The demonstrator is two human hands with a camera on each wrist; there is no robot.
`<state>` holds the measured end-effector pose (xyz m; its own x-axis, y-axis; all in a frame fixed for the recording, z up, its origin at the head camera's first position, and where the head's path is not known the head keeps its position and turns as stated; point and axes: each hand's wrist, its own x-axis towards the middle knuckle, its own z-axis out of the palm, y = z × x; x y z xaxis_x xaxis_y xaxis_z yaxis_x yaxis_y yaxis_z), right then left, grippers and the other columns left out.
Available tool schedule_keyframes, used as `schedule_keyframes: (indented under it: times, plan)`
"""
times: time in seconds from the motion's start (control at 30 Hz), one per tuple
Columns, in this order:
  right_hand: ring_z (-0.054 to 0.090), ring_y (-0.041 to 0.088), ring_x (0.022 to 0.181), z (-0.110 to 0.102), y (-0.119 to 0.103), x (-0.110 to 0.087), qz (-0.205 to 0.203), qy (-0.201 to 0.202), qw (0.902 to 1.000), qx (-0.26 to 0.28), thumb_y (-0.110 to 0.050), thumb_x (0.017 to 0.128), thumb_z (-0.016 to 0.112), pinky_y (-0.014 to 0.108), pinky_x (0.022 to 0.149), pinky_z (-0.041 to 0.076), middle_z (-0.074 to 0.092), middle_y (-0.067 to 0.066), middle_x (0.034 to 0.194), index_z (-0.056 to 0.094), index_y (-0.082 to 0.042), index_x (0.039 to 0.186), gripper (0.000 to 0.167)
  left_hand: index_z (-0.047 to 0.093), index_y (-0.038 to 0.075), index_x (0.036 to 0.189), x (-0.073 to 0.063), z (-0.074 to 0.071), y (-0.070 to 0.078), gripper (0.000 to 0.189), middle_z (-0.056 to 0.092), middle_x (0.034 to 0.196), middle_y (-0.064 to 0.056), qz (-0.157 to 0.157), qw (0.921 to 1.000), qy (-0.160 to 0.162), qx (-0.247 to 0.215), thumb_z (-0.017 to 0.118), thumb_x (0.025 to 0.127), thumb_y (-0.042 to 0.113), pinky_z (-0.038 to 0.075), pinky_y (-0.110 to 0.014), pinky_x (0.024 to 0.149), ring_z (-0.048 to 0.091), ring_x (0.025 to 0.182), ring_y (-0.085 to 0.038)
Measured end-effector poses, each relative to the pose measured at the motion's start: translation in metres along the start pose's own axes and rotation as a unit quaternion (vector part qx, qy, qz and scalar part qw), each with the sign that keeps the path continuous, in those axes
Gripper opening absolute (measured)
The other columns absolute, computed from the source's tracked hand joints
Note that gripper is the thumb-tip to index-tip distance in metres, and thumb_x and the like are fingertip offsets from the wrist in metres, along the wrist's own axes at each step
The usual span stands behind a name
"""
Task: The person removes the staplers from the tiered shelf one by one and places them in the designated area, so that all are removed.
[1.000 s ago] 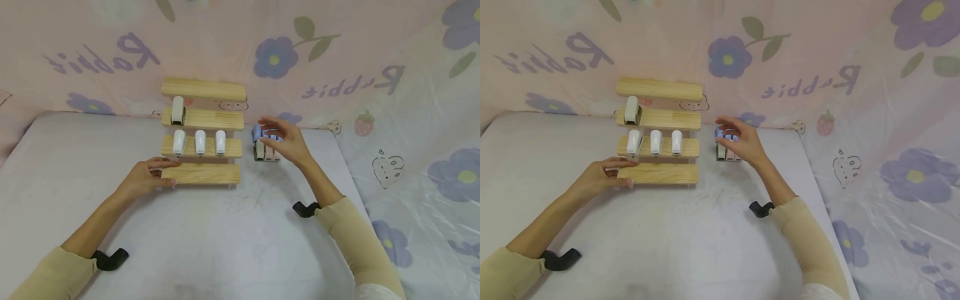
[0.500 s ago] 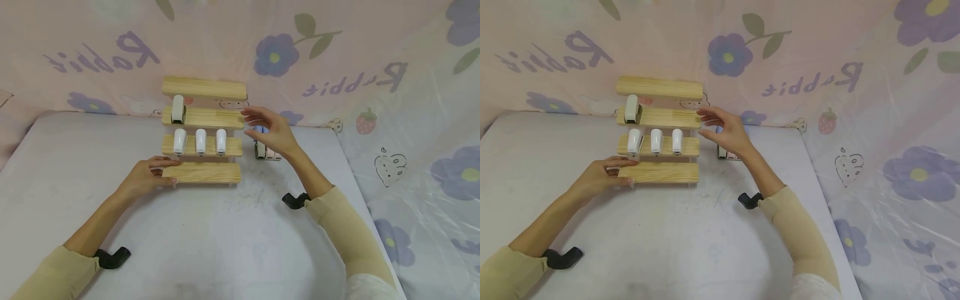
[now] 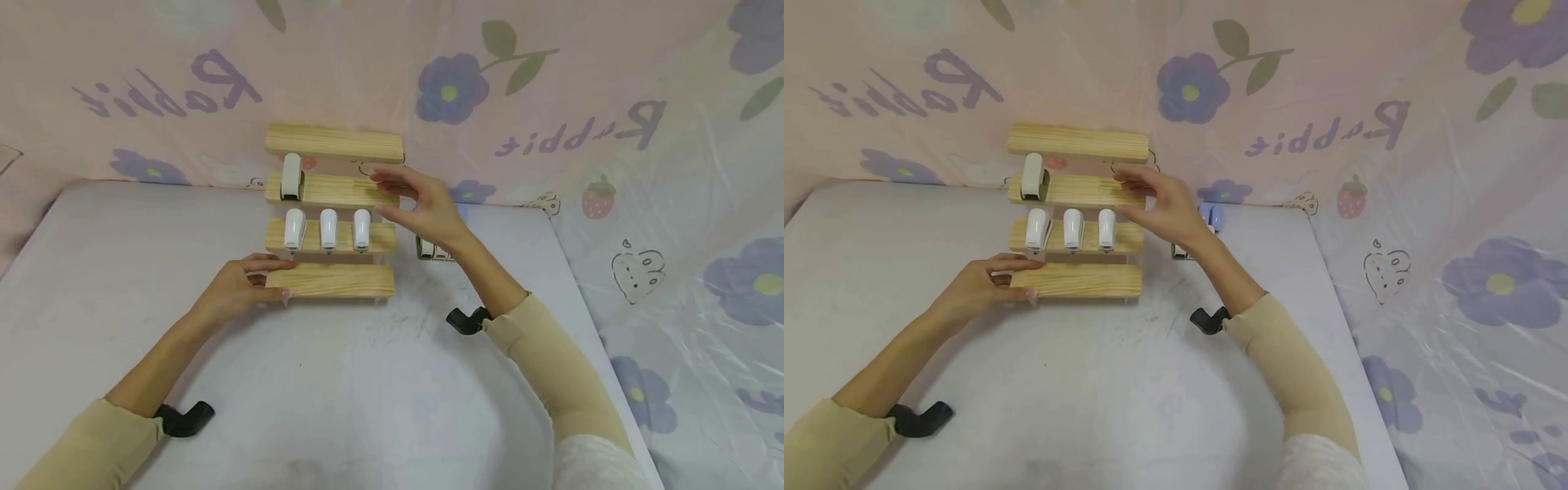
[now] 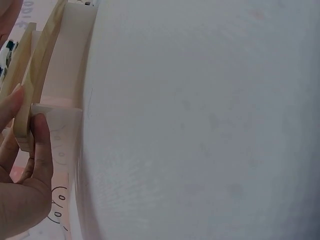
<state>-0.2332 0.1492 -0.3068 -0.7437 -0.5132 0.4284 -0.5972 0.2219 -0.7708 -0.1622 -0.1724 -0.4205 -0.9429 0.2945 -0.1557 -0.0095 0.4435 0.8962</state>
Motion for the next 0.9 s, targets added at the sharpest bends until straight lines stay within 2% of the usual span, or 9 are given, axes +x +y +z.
schedule_keyframes:
  times: [0.07, 0.2, 0.37, 0.7, 0.9]
  plan:
    - [0.058, 0.041, 0.115, 0.003, 0.005, 0.004, -0.004, -0.001, 1.0000, 0.004, 0.010, 0.083, 0.074, 0.049, 0.101, 0.046, 0.061, 0.027, 0.127, 0.056, 0.010, 0.133, 0.053, 0.067, 0.010, 0.130, 0.000, 0.000, 0.000, 0.054, 0.047, 0.146, -0.013, 0.001, 1.0000, 0.000, 0.000, 0.084, 0.081, 0.026, 0.040, -0.049, 0.106, 0.040, 0.134, -0.033]
    - [0.061, 0.031, 0.116, 0.009, 0.019, 0.012, 0.002, -0.002, 1.0000, -0.009, 0.002, 0.084, 0.078, 0.039, 0.101, 0.047, 0.063, 0.020, 0.128, 0.057, 0.005, 0.134, 0.054, 0.067, 0.010, 0.131, 0.001, 0.000, 0.000, 0.055, 0.048, 0.146, -0.013, 0.002, 1.0000, 0.000, -0.002, 0.084, 0.081, 0.025, 0.039, -0.050, 0.107, 0.039, 0.136, -0.033]
    - [0.062, 0.022, 0.114, 0.016, 0.022, 0.019, 0.014, -0.011, 0.9997, -0.015, -0.007, 0.085, 0.079, 0.028, 0.099, 0.047, 0.064, 0.016, 0.127, 0.058, 0.000, 0.135, 0.054, 0.067, 0.011, 0.130, 0.003, 0.000, -0.002, 0.056, 0.048, 0.146, -0.012, -0.003, 1.0000, 0.000, -0.001, 0.085, 0.080, 0.027, 0.039, -0.049, 0.106, 0.039, 0.136, -0.032]
    - [0.062, 0.022, 0.113, 0.030, 0.018, 0.035, 0.006, -0.026, 0.9995, -0.018, -0.010, 0.086, 0.079, 0.026, 0.097, 0.048, 0.064, 0.015, 0.128, 0.056, 0.002, 0.136, 0.056, 0.067, 0.010, 0.130, 0.002, 0.000, -0.002, 0.056, 0.048, 0.145, -0.011, 0.000, 0.9999, 0.000, -0.010, 0.085, 0.080, 0.027, 0.039, -0.049, 0.107, 0.038, 0.136, -0.031]
    - [0.059, 0.020, 0.117, 0.039, 0.019, 0.041, 0.038, -0.047, 0.9979, -0.022, -0.015, 0.088, 0.078, 0.023, 0.100, 0.045, 0.062, 0.012, 0.132, 0.052, -0.003, 0.142, 0.061, 0.067, 0.009, 0.131, 0.002, 0.000, 0.000, 0.056, 0.048, 0.145, -0.012, 0.001, 0.9999, -0.004, -0.012, 0.085, 0.081, 0.026, 0.038, -0.050, 0.107, 0.037, 0.137, -0.031]
